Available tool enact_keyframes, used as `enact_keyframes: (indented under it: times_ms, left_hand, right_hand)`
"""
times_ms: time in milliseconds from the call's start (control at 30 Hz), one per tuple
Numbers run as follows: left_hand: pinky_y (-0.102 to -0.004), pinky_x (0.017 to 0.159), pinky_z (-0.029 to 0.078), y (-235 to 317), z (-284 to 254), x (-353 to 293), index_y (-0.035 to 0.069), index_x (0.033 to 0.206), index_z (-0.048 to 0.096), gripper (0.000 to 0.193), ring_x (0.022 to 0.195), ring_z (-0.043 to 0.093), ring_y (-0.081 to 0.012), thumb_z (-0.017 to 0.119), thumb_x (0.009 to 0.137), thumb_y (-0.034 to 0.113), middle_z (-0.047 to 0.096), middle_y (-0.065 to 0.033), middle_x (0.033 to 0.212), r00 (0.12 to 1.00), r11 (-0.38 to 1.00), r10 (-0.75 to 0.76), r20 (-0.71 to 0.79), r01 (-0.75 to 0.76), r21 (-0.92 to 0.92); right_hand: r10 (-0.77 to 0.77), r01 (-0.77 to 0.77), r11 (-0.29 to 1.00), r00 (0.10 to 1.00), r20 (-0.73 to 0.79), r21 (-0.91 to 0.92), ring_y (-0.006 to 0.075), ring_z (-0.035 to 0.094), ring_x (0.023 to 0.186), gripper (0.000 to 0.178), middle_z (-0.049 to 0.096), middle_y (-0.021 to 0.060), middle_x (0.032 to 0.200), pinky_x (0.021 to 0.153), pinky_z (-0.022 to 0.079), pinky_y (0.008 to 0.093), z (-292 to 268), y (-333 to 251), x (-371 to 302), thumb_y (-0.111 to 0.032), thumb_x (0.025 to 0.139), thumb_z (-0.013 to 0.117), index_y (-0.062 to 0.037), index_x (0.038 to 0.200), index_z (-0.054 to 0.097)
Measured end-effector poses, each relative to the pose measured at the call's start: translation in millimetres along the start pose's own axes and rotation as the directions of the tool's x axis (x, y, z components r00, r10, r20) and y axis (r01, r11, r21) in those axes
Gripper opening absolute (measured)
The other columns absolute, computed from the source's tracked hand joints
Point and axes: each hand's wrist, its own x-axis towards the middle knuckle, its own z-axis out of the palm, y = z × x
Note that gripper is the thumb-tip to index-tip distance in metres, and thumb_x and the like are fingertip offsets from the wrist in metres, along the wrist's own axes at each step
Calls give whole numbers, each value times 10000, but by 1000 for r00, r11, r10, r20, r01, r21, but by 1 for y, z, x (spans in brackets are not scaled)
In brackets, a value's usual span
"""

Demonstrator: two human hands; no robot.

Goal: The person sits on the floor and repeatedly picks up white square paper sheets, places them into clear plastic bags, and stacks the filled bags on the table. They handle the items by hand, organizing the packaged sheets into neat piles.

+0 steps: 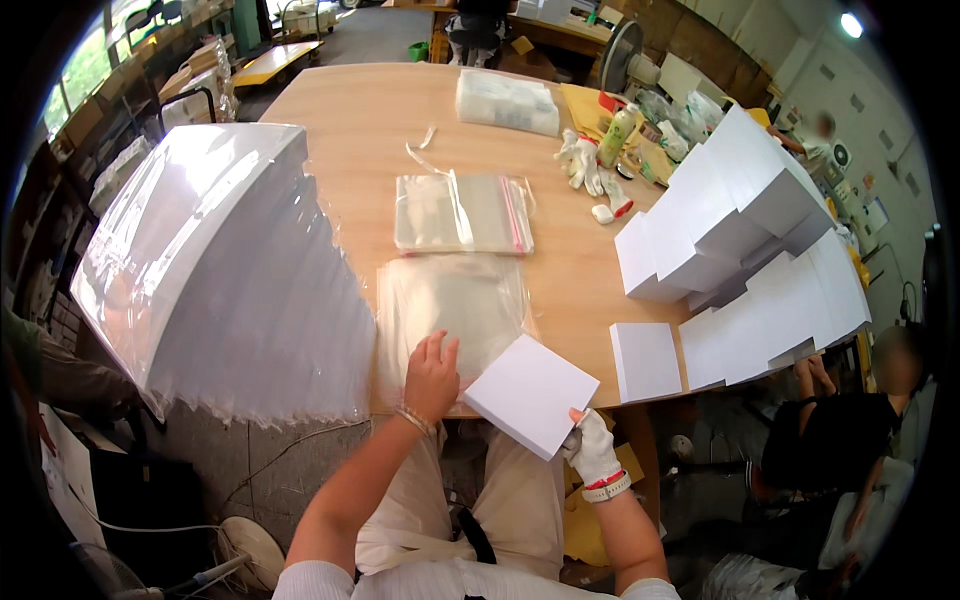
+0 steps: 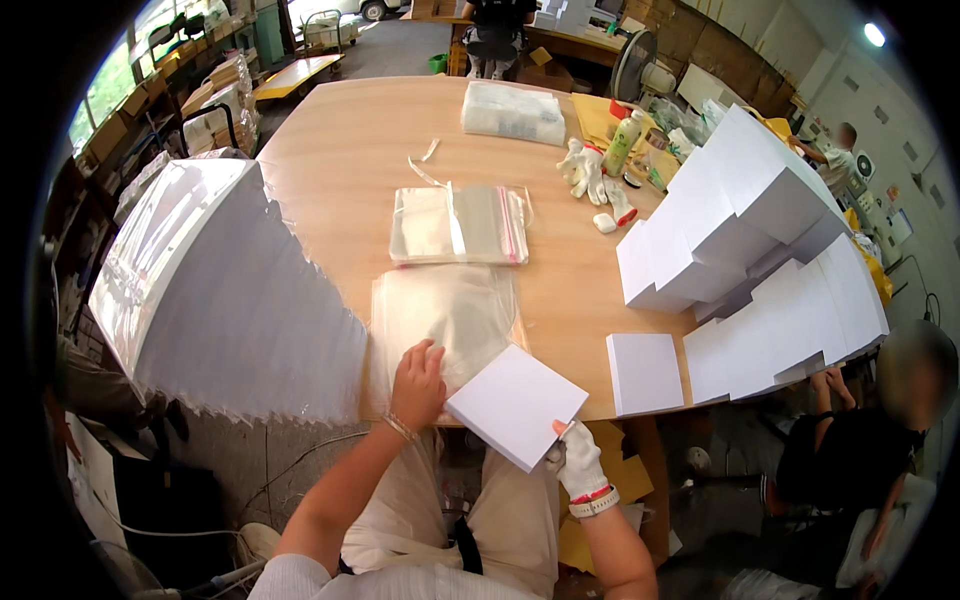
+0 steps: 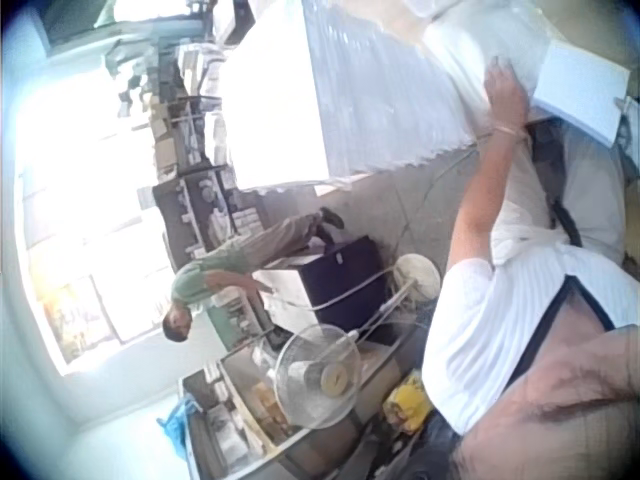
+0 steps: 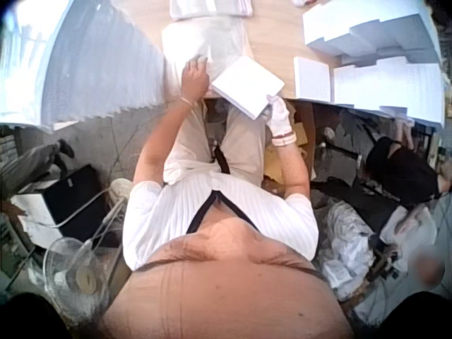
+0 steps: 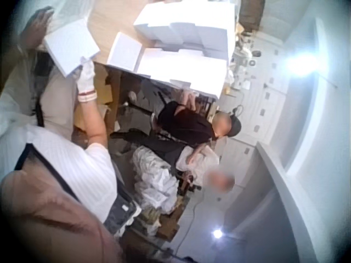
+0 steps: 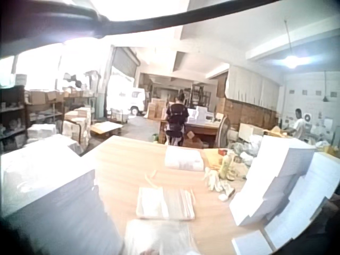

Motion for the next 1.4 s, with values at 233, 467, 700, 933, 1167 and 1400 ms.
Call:
enact_keyframes:
  times_ms: [233,467,700,933,1167,1400]
  left_hand:
    - [-367,588,485,6,-25,19,-40,801,599,306,604,606,-307,525,850,253,610,-164,699,724,678,-366,585,638,-365]
    - [-385,604,485,26,-18,-5,-26,849,603,204,655,602,-341,518,829,159,611,-198,710,852,741,-299,430,491,-458]
    - [-368,645,489,74,-30,-35,-5,1004,547,207,730,616,-306,531,822,92,620,-187,796,834,597,-354,423,550,-585]
    - [-292,589,470,112,17,-88,-26,988,552,234,681,620,-219,598,774,57,612,-155,752,805,247,-376,459,564,-788]
    - [-309,582,483,116,24,-141,-7,833,627,116,654,634,-264,612,730,44,639,-158,763,887,271,-147,438,462,-844]
    - [-307,732,486,106,56,-165,-2,973,608,217,835,636,-219,550,764,6,653,-149,873,777,274,-220,590,630,-727]
  right_hand:
    - [34,11,978,976,-213,207,131,499,672,256,527,11,831,607,449,287,29,2,0,-245,810,555,-99,1017,519]
    - [-63,94,969,988,-141,228,181,546,857,330,552,34,979,734,443,317,10,25,-3,-260,829,546,-86,1106,501]
    - [-59,99,943,989,-133,317,111,487,667,203,535,-33,837,547,359,241,17,46,-46,-282,845,547,-152,998,515]
    - [85,16,884,977,-196,467,115,469,672,200,516,-29,833,567,380,262,32,67,-87,-260,849,567,-143,1000,505]
    - [-80,140,927,980,-183,347,119,463,654,185,499,-1,797,617,435,301,43,80,-79,-246,867,550,-91,937,476]
    - [-16,103,942,964,-265,319,172,583,697,182,548,55,794,671,528,355,32,93,-34,-174,868,562,-20,916,479]
